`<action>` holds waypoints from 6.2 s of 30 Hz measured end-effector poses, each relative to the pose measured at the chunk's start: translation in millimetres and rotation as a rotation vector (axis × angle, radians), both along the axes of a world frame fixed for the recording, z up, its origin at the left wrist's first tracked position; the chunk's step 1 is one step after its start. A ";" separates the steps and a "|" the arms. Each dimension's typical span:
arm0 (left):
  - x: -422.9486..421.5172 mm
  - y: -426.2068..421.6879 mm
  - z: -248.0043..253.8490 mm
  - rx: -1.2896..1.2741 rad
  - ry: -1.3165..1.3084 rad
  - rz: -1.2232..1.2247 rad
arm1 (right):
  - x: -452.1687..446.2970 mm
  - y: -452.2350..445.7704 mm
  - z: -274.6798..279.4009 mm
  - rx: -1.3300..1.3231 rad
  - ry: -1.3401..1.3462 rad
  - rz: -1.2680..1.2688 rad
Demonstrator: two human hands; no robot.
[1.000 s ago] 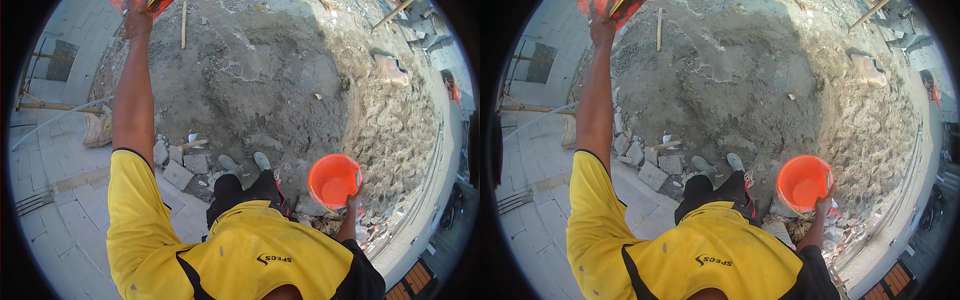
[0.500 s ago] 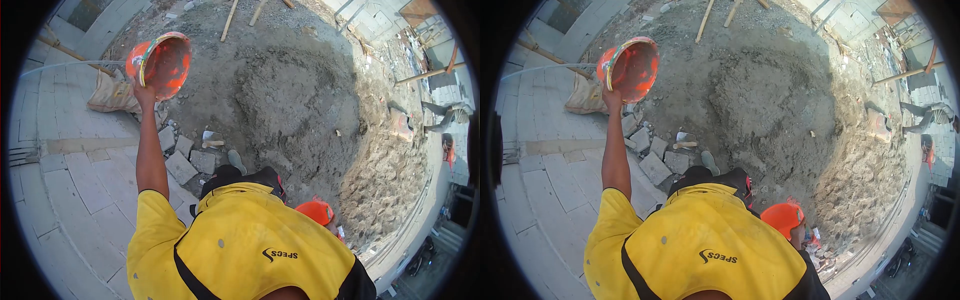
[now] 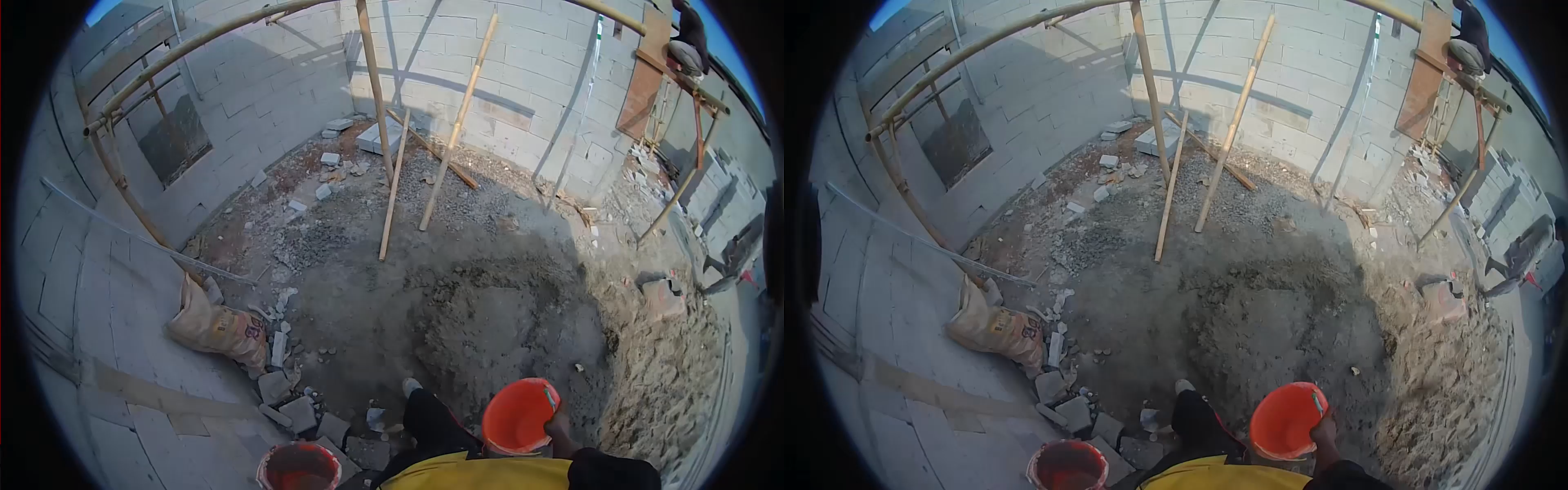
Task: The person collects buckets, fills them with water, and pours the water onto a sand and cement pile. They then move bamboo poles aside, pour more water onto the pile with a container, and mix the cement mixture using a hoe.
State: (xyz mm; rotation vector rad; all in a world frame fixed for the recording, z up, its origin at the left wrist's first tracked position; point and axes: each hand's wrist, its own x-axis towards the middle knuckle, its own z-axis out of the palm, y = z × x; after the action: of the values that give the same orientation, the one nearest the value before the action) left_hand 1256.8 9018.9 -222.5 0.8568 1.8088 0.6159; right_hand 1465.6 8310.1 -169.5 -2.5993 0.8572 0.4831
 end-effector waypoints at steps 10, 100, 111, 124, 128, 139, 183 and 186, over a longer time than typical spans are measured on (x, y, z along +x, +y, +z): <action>-8.1 30.5 17.7 0.146 -0.288 0.275 | 226.0 103.7 5.2 0.050 0.157 0.198; 1644.0 -474.6 -223.5 1.100 -0.629 -2.454 | 1010.3 428.0 -304.2 0.716 -0.044 -1.357; 1830.5 -519.8 -134.5 0.246 -0.927 -1.848 | 1150.9 412.8 -282.8 0.426 -0.241 -0.875; 1653.9 -433.2 -38.4 -0.521 -0.640 -1.841 | 1121.5 311.5 -258.9 0.060 -0.377 -0.609; 1672.0 -404.8 -29.3 -0.658 -0.448 -1.715 | 1126.4 274.4 -167.8 -0.004 -0.308 -0.306; 1895.5 -252.1 -77.9 0.135 -0.173 -2.131 | 1553.6 207.6 -8.9 0.132 -1.183 0.113; 1723.6 -401.3 -169.9 -0.887 -0.315 -1.325 | 1256.0 263.4 -73.7 -0.140 -0.148 -0.119; 1687.7 -444.8 -75.0 -1.177 -0.397 -1.382 | 1223.1 210.3 29.2 -0.299 -0.193 -0.023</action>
State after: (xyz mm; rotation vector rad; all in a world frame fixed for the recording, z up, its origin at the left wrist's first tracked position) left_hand 2944.5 8574.1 -297.5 0.7852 0.6103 -1.0115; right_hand 2688.6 8520.4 -140.3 -2.8412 0.9535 0.0978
